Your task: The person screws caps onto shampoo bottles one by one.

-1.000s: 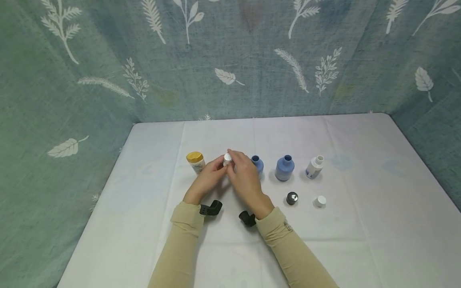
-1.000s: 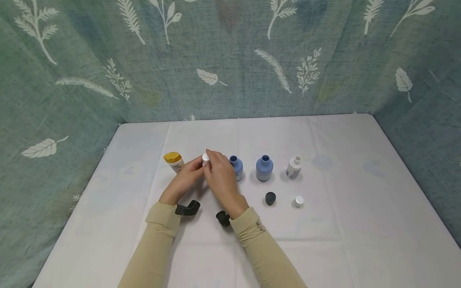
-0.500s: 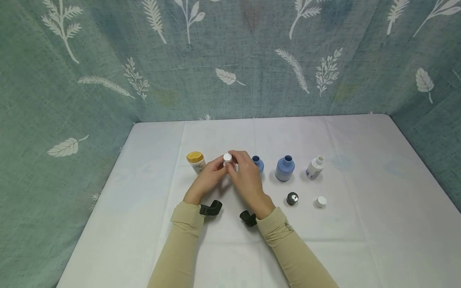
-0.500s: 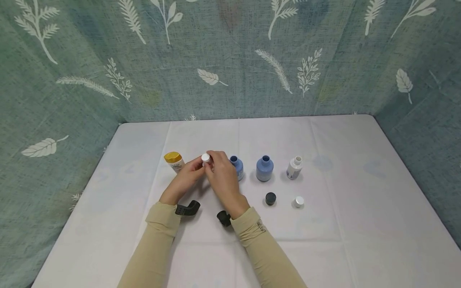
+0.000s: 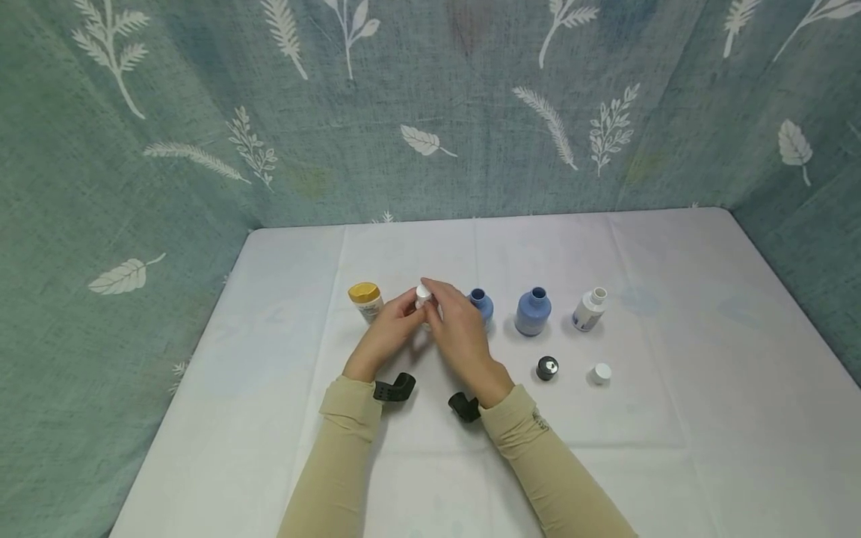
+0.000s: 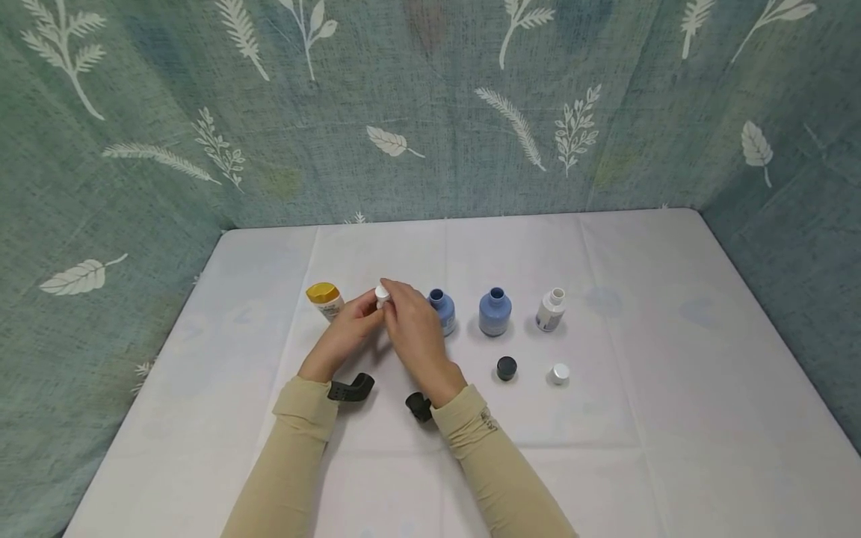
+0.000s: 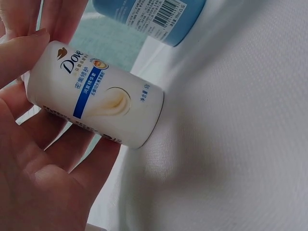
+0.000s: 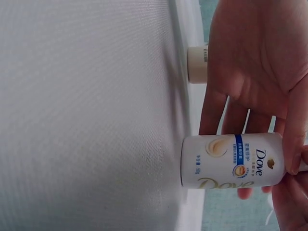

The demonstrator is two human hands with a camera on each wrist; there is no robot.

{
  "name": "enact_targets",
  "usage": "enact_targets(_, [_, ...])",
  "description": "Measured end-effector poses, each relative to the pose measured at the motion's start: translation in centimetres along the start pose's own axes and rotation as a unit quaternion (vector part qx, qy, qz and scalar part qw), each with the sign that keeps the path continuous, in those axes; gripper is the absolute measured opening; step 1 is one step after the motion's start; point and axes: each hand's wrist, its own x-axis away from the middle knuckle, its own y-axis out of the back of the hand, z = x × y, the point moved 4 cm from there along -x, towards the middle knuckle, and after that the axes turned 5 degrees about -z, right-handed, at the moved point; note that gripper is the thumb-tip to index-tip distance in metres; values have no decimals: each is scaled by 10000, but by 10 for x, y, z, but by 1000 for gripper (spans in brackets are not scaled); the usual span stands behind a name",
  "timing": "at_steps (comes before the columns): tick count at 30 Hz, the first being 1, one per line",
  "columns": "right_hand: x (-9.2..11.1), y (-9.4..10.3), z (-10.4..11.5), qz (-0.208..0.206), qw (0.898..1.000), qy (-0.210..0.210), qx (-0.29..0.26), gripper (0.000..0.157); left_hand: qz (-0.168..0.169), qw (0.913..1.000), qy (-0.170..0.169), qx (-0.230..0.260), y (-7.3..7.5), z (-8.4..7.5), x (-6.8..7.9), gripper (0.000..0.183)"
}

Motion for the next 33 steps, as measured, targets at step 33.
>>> enact_targets(33, [-1,1,1,-26,9999,-70,-124,34,-137,9994,105,-297,0,-3,4,40])
